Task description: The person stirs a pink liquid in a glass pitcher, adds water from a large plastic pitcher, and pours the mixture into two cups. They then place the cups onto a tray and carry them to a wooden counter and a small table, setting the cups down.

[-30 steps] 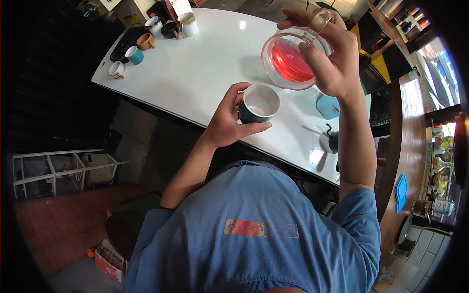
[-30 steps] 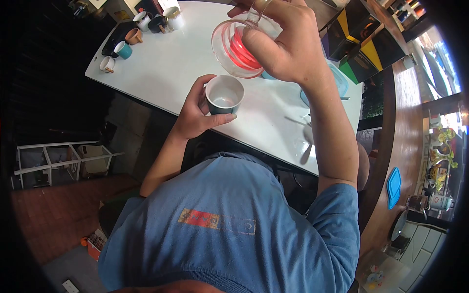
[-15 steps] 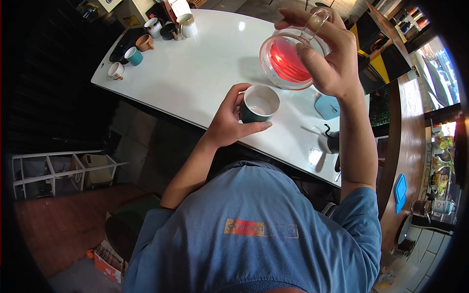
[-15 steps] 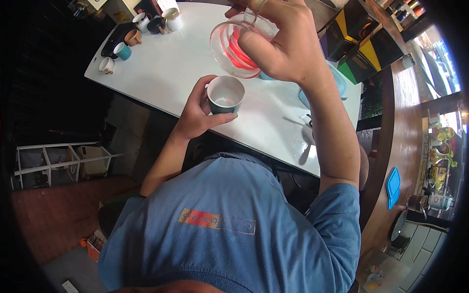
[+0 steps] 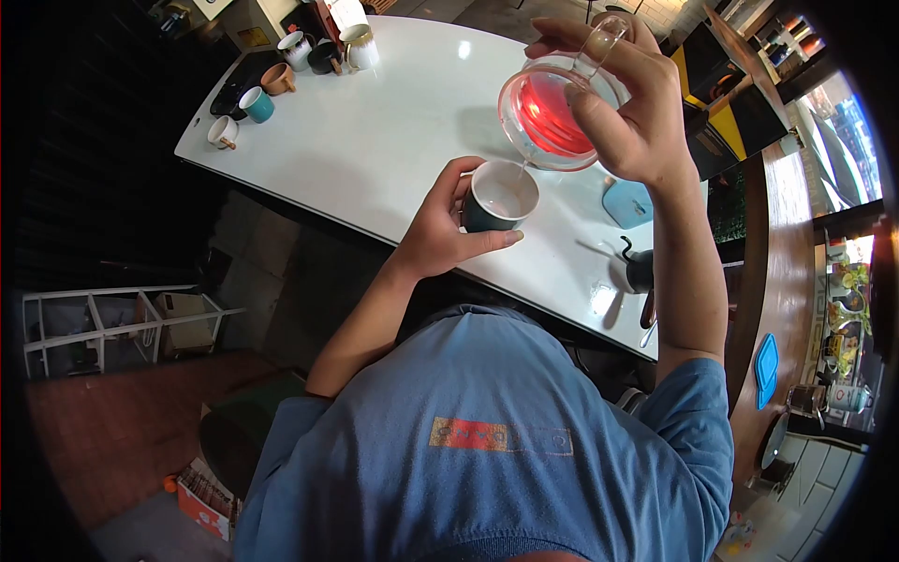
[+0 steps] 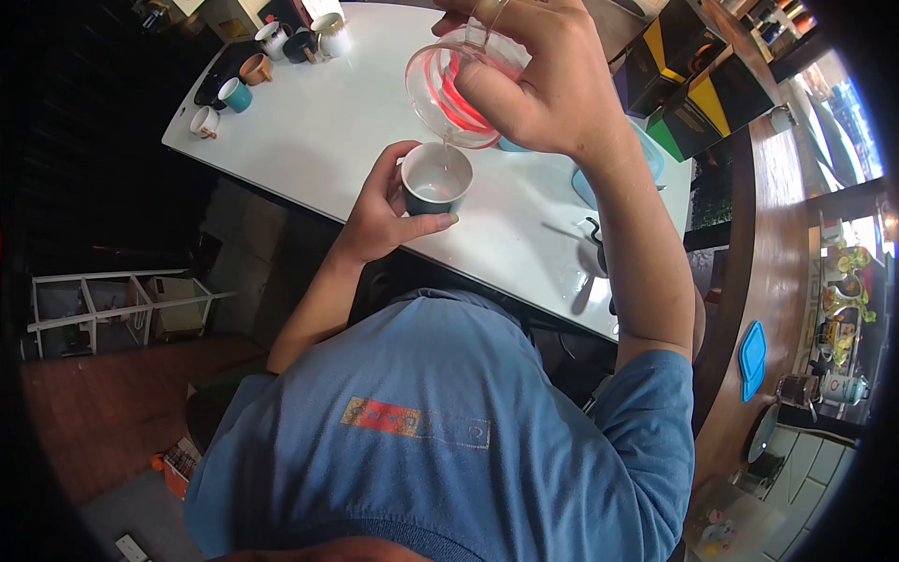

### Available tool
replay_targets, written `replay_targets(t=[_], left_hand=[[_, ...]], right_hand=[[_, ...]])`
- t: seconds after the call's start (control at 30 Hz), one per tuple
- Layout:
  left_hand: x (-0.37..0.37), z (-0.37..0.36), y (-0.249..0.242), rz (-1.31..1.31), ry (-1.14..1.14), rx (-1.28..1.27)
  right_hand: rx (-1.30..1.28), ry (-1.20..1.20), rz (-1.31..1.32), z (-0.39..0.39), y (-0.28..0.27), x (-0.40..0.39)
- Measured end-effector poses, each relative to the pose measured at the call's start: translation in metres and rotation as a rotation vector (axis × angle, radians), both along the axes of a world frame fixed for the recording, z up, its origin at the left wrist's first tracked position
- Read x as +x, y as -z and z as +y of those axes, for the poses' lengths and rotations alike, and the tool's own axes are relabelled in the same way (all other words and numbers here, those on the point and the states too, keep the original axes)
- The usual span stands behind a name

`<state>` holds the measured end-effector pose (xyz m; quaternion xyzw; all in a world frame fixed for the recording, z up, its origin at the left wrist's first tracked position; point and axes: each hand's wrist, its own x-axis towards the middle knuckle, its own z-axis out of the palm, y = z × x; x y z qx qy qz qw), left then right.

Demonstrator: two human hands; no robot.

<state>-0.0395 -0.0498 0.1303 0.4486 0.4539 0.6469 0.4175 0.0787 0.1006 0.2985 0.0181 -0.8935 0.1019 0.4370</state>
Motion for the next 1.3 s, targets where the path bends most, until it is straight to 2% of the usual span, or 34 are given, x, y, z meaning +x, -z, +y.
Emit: replay_targets(t=[0.37, 0.5, 0.6, 0.67, 0.7, 0.77, 0.87, 1.1, 1.17, 1.3], left_hand=[[0.001, 0.002, 0.004, 0.007, 0.001, 0.006], [0.003, 0.003, 0.007, -0.004, -0.004, 0.004], [0.002, 0.005, 0.012, -0.004, 0.0, 0.009], [0.001, 0.006, 0.016, 0.02, -0.008, 0.015], [0.001, 0.006, 0.016, 0.019, -0.008, 0.015], [0.001, 0.007, 0.018, 0.008, -0.006, 0.017], [0.002, 0.01, 0.024, 0.04, -0.049, 0.045], [0.002, 0.012, 0.026, 0.082, -0.043, 0.013], [0.002, 0.013, 0.029, 0.089, -0.035, 0.01], [0.002, 0.014, 0.032, 0.076, -0.032, 0.014]], right_hand=[[0.0, -0.109, 0.004, 0.011, 0.004, -0.001], [-0.003, -0.028, -0.056, 0.006, 0.001, 0.001], [0.017, -0.101, 0.009, 0.016, 0.008, -0.003], [-0.065, -0.144, 0.014, 0.023, 0.015, -0.007], [-0.064, -0.144, 0.013, 0.022, 0.015, -0.005], [-0.002, 0.008, -0.024, 0.002, 0.003, -0.001], [0.006, 0.036, -0.102, -0.01, -0.011, 0.004], [0.011, 0.007, -0.073, -0.003, -0.005, 0.002], [0.036, -0.073, -0.006, 0.011, 0.005, -0.003], [0.007, -0.049, -0.029, 0.007, 0.003, 0.001]])
